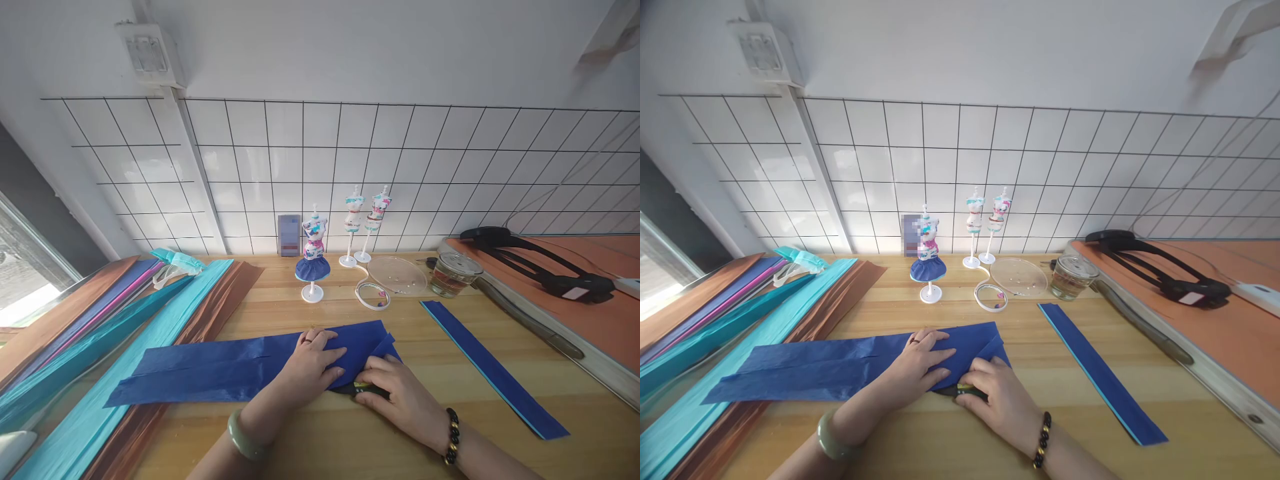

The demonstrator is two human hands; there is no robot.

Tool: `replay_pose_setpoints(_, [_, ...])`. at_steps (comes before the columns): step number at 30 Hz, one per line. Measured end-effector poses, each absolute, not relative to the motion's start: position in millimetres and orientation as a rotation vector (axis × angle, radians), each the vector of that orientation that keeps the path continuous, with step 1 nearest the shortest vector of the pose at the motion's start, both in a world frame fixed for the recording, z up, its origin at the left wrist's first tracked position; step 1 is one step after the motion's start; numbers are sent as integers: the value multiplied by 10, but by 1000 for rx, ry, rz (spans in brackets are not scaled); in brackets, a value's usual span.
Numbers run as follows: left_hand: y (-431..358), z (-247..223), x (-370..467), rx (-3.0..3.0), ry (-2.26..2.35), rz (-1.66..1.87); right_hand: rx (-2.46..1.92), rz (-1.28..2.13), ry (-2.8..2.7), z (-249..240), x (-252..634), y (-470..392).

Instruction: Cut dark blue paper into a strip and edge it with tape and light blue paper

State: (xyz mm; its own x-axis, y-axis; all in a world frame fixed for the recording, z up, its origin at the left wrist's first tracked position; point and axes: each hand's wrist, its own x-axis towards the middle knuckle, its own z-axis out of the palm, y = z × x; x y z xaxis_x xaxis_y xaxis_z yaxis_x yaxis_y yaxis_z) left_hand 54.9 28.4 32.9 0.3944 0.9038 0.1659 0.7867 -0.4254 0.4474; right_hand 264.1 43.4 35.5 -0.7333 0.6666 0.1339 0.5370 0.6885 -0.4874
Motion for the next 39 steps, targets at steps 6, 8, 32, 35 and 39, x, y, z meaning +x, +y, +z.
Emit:
replay_pose_setpoints(6, [306, 377, 336, 2276, 1390, 544, -924, 615, -2614, 341, 2673, 441])
replay_pose_setpoints(8, [312, 374, 260, 2268, 1399, 490, -921, 612, -2617, 338, 2673, 439])
replay_pose_setpoints(32, [315, 359, 222, 2259, 1398, 488, -883, 610, -2670, 403, 2475, 460])
replay_pose_setpoints(35, [312, 370, 226, 2261, 1407, 487, -859, 644, -2657, 400, 2466, 455])
replay_pose_setpoints(39, [315, 367, 226, 2256, 1408, 483, -850, 665, -2651, 392, 2466, 470])
